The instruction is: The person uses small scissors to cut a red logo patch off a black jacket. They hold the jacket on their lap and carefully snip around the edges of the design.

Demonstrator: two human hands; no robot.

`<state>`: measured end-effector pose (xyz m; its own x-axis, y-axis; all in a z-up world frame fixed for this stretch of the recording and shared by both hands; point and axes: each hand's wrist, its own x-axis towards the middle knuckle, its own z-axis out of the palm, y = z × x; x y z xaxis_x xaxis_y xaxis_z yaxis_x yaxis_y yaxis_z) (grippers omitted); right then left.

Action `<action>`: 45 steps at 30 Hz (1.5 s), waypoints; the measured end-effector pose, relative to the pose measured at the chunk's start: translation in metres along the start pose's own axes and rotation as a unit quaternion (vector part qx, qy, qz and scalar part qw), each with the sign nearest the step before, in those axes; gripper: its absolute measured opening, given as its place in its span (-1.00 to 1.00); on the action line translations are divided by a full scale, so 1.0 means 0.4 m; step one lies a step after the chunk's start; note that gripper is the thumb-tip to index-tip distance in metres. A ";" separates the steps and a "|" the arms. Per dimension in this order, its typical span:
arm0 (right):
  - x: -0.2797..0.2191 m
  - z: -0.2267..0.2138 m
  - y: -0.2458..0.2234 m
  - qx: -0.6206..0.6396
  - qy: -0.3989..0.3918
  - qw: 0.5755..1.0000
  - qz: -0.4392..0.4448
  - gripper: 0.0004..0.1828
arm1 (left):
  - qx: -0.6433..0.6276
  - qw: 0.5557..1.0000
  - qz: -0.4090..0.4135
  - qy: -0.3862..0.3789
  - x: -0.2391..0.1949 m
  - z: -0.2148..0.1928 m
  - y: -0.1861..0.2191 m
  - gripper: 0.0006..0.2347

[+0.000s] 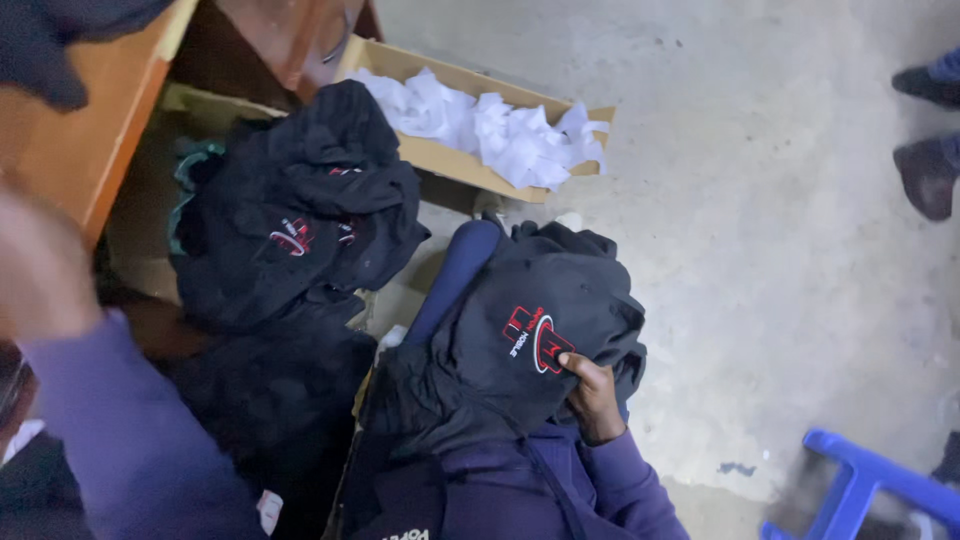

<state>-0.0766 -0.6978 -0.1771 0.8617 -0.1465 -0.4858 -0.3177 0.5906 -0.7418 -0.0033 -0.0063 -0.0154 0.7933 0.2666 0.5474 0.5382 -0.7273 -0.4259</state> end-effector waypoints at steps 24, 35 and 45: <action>0.019 -0.060 0.005 -0.091 -0.071 0.988 -0.099 -0.48 | -0.765 0.406 -0.113 -0.487 -0.512 -0.603 1.024 -0.63; 0.023 -0.057 0.021 -0.102 -0.092 0.984 -0.117 -0.54 | -0.723 0.524 -0.024 -0.451 -0.426 -0.685 0.964 -0.61; 0.004 -0.010 -0.012 -0.007 -0.085 0.994 -0.071 -0.54 | -0.720 0.524 -0.014 -0.455 -0.436 -0.678 0.966 -0.61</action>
<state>-0.0753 -0.7040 -0.1763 0.9523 -0.0919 -0.2911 -0.1915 0.5626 -0.8043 -0.0111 -0.5054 -0.0799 0.9508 0.0039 -0.3098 0.2998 -0.2636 0.9168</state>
